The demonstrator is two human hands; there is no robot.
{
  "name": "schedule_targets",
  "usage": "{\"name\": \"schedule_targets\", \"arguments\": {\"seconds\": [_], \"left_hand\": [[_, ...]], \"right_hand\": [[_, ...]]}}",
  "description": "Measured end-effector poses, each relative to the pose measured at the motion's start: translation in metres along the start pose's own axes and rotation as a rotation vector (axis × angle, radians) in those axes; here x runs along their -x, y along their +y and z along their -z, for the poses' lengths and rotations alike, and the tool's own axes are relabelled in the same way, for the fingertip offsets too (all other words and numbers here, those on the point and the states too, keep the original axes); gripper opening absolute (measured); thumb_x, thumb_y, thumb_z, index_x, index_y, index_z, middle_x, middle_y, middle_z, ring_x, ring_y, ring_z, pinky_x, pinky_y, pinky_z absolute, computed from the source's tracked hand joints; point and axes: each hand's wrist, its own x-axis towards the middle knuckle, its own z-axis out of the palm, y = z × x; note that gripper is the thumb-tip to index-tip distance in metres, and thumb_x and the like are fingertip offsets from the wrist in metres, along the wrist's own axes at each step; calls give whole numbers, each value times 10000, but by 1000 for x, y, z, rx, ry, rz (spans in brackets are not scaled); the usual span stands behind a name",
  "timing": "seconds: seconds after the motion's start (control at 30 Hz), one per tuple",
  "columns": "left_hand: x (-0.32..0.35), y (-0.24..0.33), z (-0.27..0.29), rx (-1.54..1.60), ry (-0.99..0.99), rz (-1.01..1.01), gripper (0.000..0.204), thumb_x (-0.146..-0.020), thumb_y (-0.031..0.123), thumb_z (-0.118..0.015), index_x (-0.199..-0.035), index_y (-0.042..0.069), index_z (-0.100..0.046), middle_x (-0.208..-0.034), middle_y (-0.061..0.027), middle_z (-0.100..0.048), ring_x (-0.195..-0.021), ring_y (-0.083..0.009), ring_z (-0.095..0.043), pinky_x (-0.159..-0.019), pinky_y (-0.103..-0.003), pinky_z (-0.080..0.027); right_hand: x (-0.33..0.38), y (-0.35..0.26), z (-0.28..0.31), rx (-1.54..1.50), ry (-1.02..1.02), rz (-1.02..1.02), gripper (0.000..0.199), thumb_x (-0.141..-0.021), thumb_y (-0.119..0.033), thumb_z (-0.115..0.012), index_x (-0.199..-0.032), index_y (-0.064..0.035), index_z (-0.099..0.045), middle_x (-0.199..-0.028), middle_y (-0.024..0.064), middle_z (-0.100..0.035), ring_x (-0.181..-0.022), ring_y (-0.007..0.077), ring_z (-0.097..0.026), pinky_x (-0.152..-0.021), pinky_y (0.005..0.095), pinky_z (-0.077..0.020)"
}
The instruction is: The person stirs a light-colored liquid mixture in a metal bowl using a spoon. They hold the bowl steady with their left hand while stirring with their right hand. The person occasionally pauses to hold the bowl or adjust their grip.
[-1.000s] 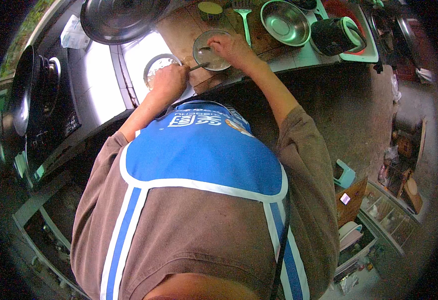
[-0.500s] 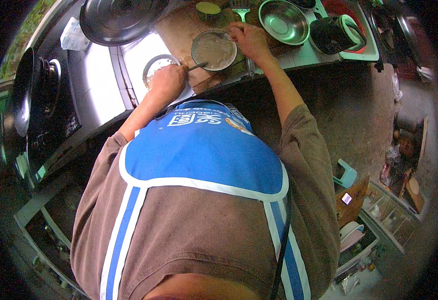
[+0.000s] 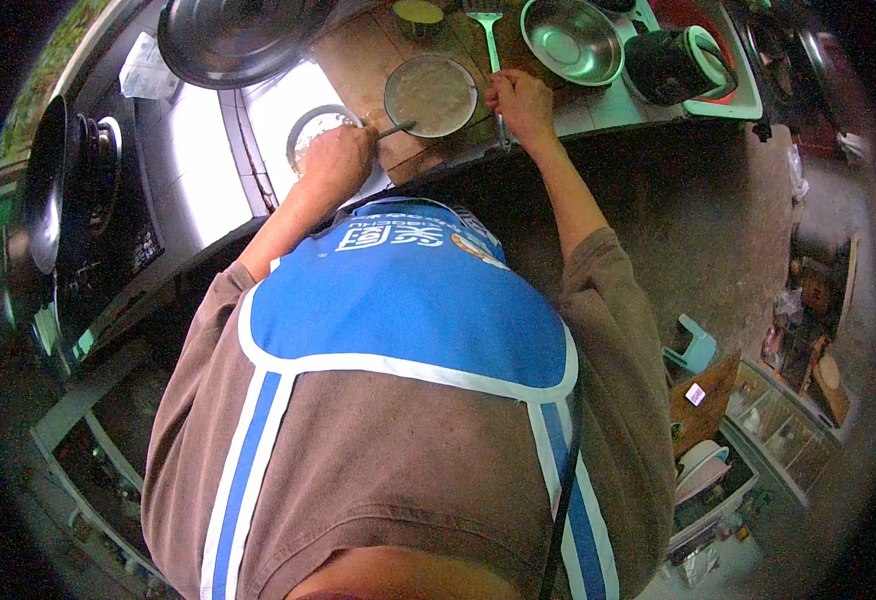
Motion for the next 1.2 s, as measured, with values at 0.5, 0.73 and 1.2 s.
{"name": "schedule_targets", "arguments": {"seconds": [0.5,0.73,1.2], "left_hand": [[-1,-2,2,-14,0,-14,174,-769,108,-493,-697,41,-636,-647,-176,-621,-622,-321,-639,-536,-405,-508],[-2,-4,-2,-2,5,7,172,-766,110,-498,-693,44,-638,-649,-184,-621,-622,-319,-641,-533,-411,-508],[-3,-2,1,19,-15,36,178,-761,113,-493,-679,38,-632,-662,-196,-615,-640,-347,-632,-557,-430,-504]], "right_hand": [[15,-45,-15,302,-151,544,183,-857,-161,-545,-984,-66,-635,-854,119,-653,-808,215,-644,-692,305,-494],[-2,-59,-20,324,-231,525,183,-851,-158,-548,-989,-81,-641,-861,115,-659,-783,222,-650,-685,302,-500],[-26,-36,-16,-27,-139,227,247,-892,-214,-507,-995,-26,-631,-805,100,-668,-738,151,-652,-674,264,-520]]}}
